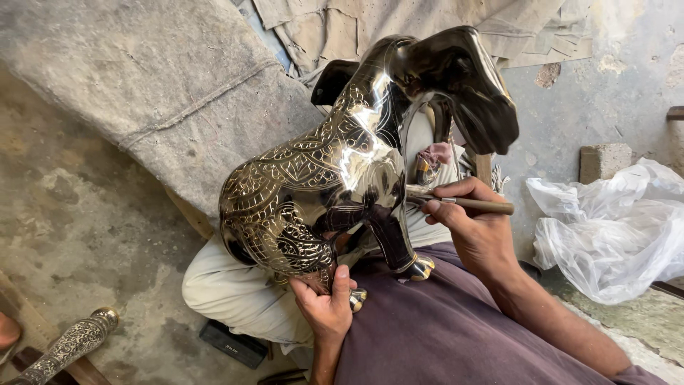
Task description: The person holds a dark metal elephant statue and uses a chisel and hammer to engrave intricate patterns onto its surface. They rotate the statue to access different areas and continue chiseling and hammering to create detailed designs.
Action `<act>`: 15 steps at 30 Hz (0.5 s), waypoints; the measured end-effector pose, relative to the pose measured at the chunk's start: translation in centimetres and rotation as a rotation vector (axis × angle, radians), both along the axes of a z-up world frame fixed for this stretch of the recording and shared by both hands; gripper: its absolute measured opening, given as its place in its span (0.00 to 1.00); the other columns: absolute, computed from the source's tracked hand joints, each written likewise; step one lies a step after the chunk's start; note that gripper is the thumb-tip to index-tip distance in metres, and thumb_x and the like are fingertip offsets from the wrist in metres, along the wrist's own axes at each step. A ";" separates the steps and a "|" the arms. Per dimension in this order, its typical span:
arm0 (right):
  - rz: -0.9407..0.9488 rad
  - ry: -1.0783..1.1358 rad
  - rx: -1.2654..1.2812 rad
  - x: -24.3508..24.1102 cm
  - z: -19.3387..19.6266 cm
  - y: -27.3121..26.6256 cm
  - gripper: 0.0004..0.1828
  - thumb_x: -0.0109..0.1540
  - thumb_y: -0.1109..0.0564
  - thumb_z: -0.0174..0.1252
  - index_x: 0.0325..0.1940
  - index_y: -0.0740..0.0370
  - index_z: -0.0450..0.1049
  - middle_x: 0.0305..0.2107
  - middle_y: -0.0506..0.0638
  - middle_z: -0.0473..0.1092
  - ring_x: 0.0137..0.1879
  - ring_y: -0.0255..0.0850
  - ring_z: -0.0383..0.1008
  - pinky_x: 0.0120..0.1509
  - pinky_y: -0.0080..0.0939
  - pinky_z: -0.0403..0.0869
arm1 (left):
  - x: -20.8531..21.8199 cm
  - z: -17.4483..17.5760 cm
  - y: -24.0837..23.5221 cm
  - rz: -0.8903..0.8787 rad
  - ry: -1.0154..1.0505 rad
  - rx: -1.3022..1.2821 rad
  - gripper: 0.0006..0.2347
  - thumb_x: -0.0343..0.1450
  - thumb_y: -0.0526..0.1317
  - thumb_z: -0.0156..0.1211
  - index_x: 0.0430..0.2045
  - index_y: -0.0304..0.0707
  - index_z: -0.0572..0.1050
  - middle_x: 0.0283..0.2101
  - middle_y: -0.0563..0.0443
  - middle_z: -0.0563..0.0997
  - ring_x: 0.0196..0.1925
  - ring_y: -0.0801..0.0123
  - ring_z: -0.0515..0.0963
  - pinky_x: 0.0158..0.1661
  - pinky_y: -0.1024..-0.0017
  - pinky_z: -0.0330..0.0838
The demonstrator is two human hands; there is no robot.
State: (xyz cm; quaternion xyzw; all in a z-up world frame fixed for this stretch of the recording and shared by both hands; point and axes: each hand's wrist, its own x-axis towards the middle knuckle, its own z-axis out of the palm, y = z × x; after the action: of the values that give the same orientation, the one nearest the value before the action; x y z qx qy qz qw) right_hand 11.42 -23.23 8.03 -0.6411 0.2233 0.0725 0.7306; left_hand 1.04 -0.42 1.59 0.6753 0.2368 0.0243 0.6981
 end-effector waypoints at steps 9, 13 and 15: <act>0.009 -0.061 -0.049 -0.8 -0.2 2.2 0.07 0.62 0.66 0.61 0.44 0.71 0.73 0.35 0.58 0.77 0.42 0.40 0.81 0.49 0.38 0.81 | -0.1 -0.1 -0.5 0.023 -0.044 -0.029 0.19 0.72 0.39 0.65 0.47 0.26 0.61 0.31 0.44 0.80 0.22 0.70 0.81 0.25 0.73 0.80; 0.047 -0.147 -0.129 -1.0 0.3 2.0 0.06 0.62 0.67 0.60 0.43 0.69 0.74 0.37 0.56 0.77 0.42 0.39 0.81 0.49 0.38 0.81 | 0.0 0.0 -0.8 0.029 -0.041 -0.047 0.21 0.71 0.39 0.65 0.49 0.26 0.61 0.32 0.44 0.80 0.22 0.70 0.81 0.25 0.74 0.80; 0.070 -0.178 -0.233 -1.0 1.0 1.3 0.05 0.62 0.67 0.59 0.43 0.68 0.74 0.35 0.56 0.78 0.41 0.40 0.82 0.47 0.38 0.82 | 0.1 0.3 -1.0 0.061 0.017 -0.072 0.21 0.71 0.39 0.65 0.50 0.26 0.61 0.32 0.44 0.80 0.22 0.70 0.81 0.24 0.73 0.79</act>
State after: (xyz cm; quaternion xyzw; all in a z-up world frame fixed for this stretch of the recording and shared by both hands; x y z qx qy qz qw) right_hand 10.40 -21.96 9.04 -0.7330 0.1422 0.0143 0.6650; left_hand 1.16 -1.43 1.84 0.6424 0.2639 0.0311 0.7188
